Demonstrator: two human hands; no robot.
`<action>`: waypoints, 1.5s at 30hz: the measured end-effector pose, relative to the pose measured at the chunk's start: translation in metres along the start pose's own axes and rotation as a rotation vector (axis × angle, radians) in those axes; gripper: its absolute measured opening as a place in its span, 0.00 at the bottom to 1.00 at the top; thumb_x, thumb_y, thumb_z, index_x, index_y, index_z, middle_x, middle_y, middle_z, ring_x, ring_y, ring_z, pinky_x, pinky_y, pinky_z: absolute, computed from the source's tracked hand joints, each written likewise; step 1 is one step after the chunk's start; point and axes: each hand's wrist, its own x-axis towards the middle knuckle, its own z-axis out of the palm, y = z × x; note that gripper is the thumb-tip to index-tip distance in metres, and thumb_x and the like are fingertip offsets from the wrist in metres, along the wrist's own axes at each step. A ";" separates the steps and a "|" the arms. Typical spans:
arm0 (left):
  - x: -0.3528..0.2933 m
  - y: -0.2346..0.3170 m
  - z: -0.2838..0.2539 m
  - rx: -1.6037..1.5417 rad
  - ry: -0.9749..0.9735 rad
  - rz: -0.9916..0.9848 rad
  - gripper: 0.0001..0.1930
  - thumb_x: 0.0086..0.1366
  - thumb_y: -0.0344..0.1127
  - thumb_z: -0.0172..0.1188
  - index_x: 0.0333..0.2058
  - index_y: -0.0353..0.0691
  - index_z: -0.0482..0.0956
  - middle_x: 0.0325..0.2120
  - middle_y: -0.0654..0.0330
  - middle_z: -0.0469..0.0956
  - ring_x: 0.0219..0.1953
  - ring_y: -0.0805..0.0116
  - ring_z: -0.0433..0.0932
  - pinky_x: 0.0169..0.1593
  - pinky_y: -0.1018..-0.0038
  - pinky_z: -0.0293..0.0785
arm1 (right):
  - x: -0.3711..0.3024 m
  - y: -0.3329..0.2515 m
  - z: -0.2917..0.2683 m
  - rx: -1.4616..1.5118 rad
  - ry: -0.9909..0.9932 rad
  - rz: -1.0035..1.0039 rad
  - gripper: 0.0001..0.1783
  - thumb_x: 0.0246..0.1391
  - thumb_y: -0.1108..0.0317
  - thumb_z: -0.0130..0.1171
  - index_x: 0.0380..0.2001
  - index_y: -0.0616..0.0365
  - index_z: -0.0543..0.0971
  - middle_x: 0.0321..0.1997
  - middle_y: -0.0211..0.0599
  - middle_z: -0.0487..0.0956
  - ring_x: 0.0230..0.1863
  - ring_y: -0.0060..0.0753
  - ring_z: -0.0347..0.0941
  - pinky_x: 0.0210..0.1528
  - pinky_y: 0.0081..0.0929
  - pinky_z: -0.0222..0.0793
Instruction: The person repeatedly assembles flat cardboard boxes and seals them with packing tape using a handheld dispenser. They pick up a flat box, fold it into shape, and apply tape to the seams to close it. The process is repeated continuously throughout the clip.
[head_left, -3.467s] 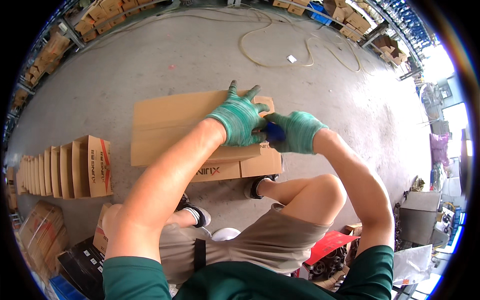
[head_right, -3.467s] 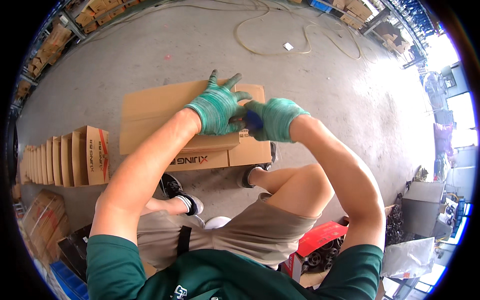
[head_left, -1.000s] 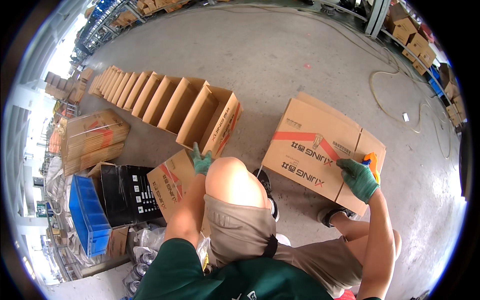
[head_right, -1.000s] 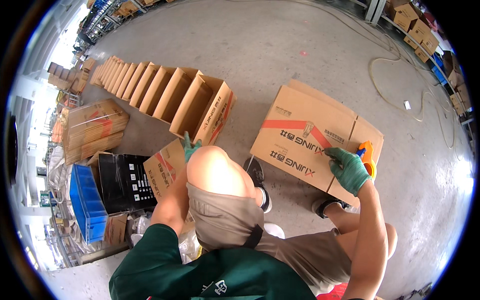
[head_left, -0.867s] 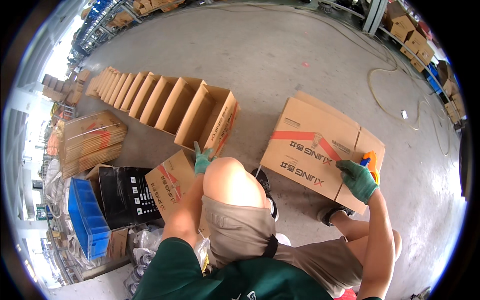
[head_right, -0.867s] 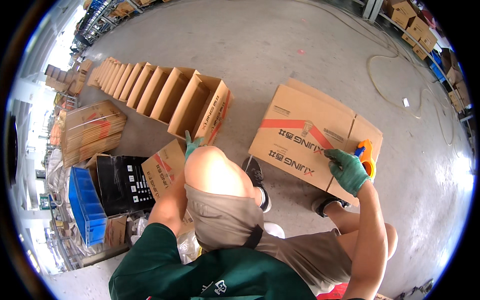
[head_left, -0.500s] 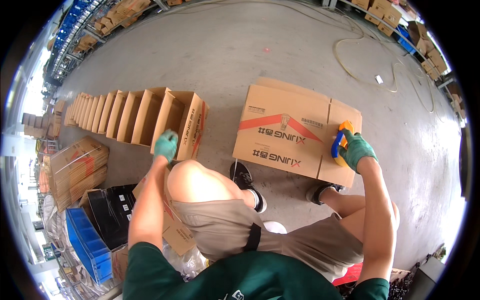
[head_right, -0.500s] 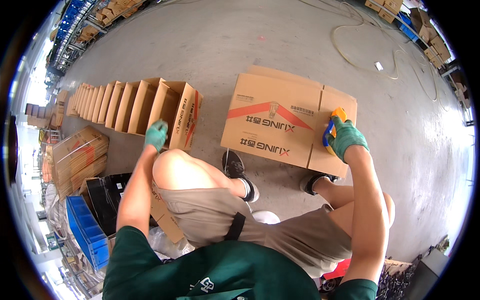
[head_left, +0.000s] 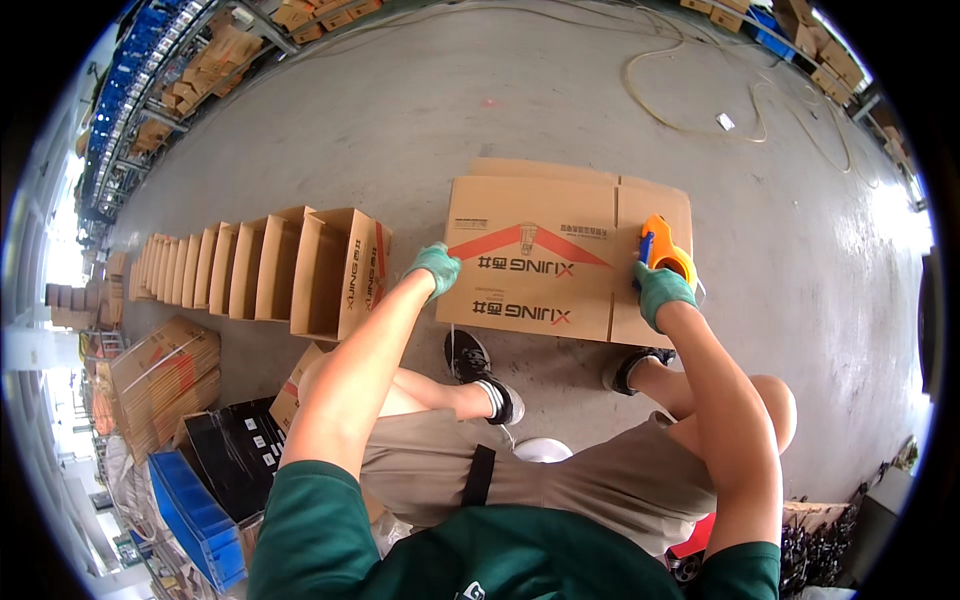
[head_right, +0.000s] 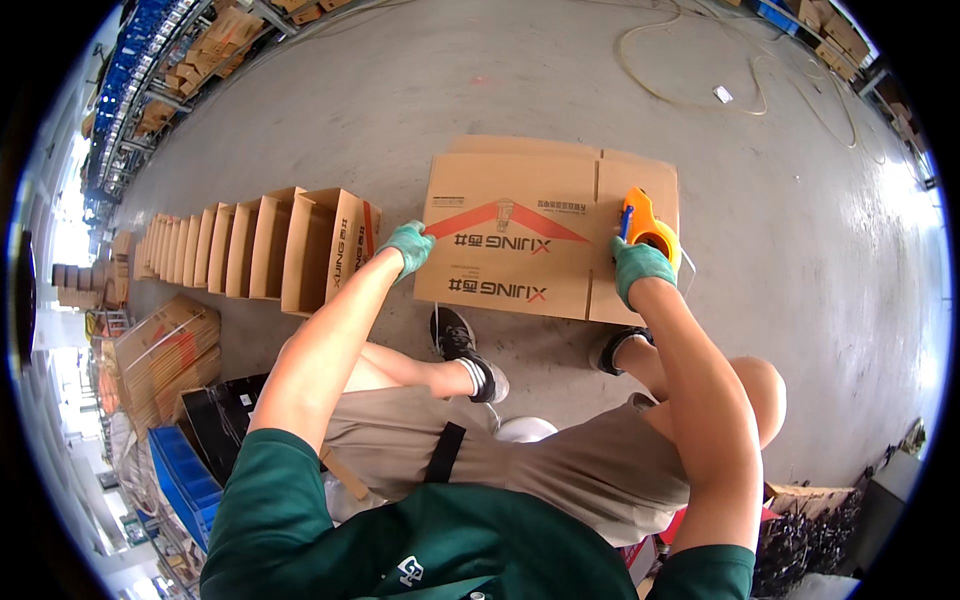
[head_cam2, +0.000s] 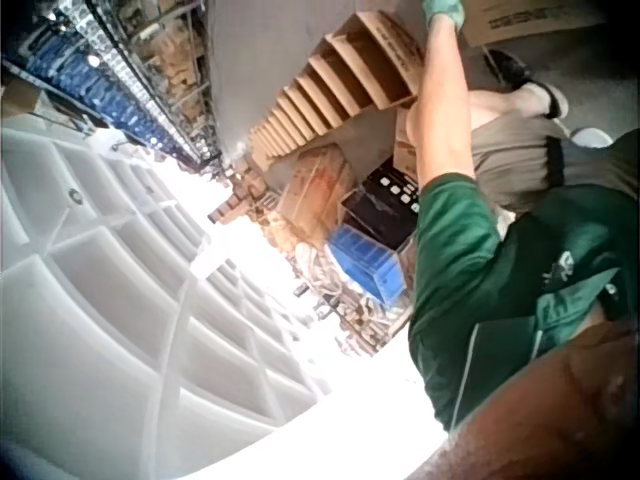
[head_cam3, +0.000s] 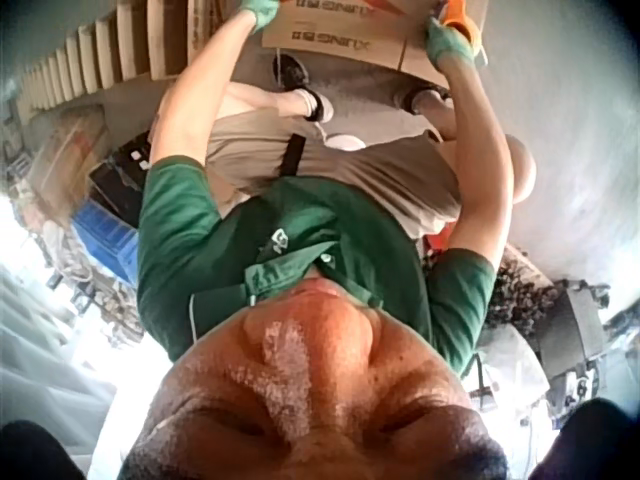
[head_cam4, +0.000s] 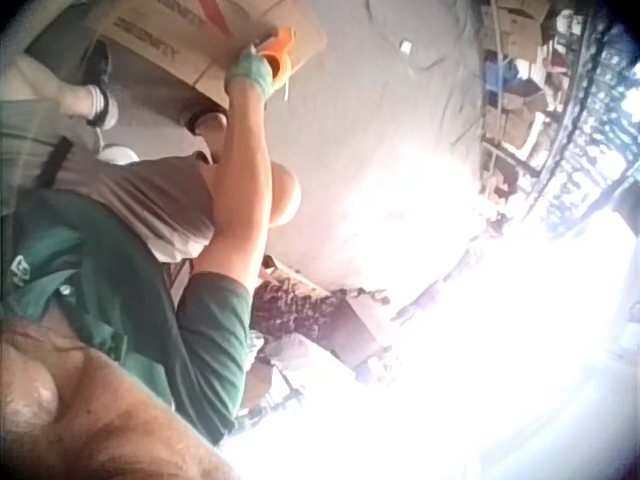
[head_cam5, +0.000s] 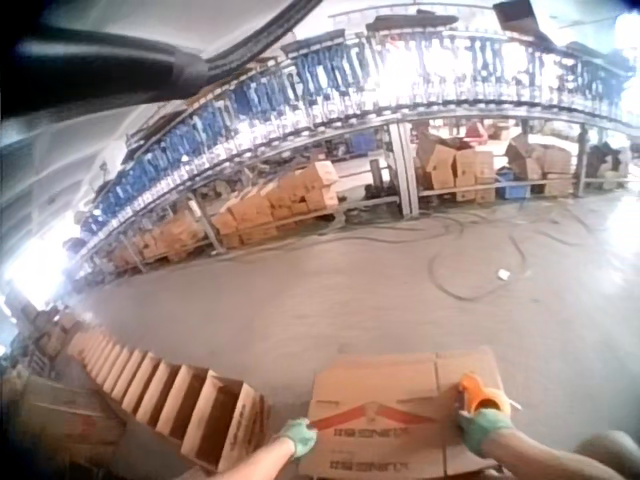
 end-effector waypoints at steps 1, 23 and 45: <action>-0.006 0.011 -0.003 -0.134 -0.009 -0.060 0.24 0.70 0.41 0.56 0.60 0.34 0.70 0.49 0.46 0.80 0.52 0.53 0.79 0.56 0.61 0.73 | 0.006 0.008 0.003 0.026 0.025 0.015 0.26 0.67 0.45 0.47 0.52 0.55 0.79 0.51 0.45 0.81 0.51 0.47 0.76 0.54 0.37 0.68; 0.022 -0.012 0.003 -0.656 0.246 0.056 0.24 0.66 0.30 0.60 0.60 0.34 0.70 0.47 0.50 0.80 0.47 0.58 0.79 0.51 0.63 0.76 | 0.019 0.005 0.015 0.168 0.118 -0.001 0.28 0.63 0.44 0.54 0.50 0.59 0.79 0.42 0.41 0.83 0.44 0.41 0.77 0.50 0.37 0.68; -0.018 -0.078 -0.125 -0.845 0.451 0.314 0.29 0.58 0.17 0.47 0.59 0.39 0.74 0.43 0.64 0.79 0.38 0.75 0.74 0.44 0.77 0.73 | -0.084 -0.071 -0.091 -0.315 -0.056 -0.142 0.27 0.60 0.50 0.57 0.61 0.42 0.73 0.57 0.42 0.78 0.64 0.43 0.68 0.63 0.51 0.63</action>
